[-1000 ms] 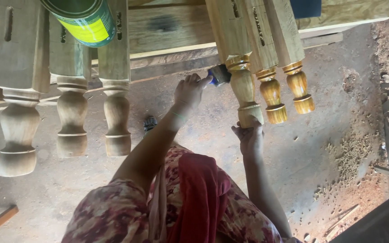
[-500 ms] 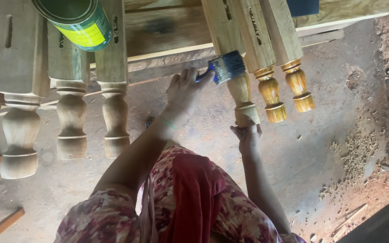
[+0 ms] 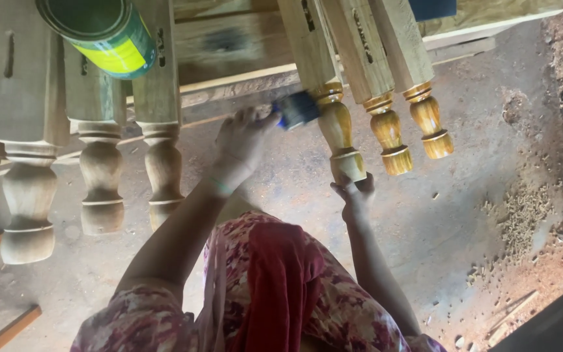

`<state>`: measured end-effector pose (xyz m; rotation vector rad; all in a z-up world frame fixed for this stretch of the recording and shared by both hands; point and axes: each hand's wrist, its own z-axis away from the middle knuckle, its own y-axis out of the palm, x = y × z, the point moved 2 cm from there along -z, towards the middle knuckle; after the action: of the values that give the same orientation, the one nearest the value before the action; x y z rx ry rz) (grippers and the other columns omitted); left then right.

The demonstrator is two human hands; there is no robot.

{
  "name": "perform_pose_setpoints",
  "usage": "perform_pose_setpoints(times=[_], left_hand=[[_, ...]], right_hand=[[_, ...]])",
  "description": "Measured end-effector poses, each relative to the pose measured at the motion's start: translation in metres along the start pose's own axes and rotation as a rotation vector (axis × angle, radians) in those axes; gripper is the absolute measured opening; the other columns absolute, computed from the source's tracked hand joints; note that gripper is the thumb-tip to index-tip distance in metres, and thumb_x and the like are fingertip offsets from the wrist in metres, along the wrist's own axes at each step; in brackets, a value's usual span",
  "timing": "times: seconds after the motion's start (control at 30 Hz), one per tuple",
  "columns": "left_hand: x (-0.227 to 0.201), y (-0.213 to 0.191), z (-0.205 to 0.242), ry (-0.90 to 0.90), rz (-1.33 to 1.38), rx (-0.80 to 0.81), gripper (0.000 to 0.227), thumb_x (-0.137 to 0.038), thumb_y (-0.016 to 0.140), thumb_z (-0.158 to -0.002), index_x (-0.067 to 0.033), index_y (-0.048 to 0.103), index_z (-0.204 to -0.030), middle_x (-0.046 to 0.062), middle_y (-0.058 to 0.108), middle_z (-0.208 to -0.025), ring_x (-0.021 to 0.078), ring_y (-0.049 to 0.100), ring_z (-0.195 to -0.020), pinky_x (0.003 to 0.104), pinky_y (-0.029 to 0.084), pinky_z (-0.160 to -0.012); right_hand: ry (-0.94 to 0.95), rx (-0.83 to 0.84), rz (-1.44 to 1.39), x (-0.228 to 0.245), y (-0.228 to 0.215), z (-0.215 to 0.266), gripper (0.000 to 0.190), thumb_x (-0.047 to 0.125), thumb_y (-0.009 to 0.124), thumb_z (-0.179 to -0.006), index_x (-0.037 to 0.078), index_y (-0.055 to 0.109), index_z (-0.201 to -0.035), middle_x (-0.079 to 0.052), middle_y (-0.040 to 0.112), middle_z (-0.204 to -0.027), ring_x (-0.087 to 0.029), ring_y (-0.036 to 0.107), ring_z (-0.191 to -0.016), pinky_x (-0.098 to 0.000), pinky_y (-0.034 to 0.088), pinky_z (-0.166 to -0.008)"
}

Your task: Varnish wooden furniture legs using a paint brush.

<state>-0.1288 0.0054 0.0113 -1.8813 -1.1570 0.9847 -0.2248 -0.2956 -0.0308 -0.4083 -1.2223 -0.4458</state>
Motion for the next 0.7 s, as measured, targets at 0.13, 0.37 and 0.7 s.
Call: perform_pose_setpoints(times=[0.13, 0.37, 0.7], left_hand=[[-0.019, -0.008, -0.024, 0.034, 0.082, -0.077, 0.033, -0.009, 0.062, -0.094, -0.0377, 0.066, -0.111, 0.006, 0.064, -0.084, 0.0237, 0.069, -0.068, 0.036, 0.053, -0.053], [0.011, 0.047, 0.032, -0.087, 0.107, 0.355, 0.039, -0.009, 0.06, -0.094, -0.0382, 0.066, -0.119, 0.008, 0.067, -0.088, 0.0299, 0.072, -0.078, 0.045, 0.058, -0.062], [-0.01, 0.0, -0.004, -0.085, 0.276, 0.201, 0.033, -0.017, 0.064, -0.098, -0.039, 0.061, -0.122, 0.008, 0.064, -0.088, 0.0306, 0.073, -0.078, 0.046, 0.06, -0.061]], right_hand=[[-0.078, 0.031, 0.043, -0.017, -0.005, -0.006, 0.061, 0.007, 0.093, -0.07, -0.002, 0.054, -0.116, -0.015, 0.058, -0.094, -0.026, 0.068, -0.076, -0.0578, 0.065, -0.076], [-0.145, -0.013, 0.055, -0.007, 0.001, -0.001, 0.069, 0.005, 0.098, -0.059, -0.002, 0.055, -0.112, -0.011, 0.058, -0.09, -0.02, 0.067, -0.08, -0.0497, 0.066, -0.07], [-0.176, 0.009, 0.073, -0.018, -0.003, -0.006, 0.07, 0.003, 0.099, -0.06, -0.003, 0.055, -0.114, -0.016, 0.058, -0.089, -0.025, 0.069, -0.075, -0.0493, 0.065, -0.069]])
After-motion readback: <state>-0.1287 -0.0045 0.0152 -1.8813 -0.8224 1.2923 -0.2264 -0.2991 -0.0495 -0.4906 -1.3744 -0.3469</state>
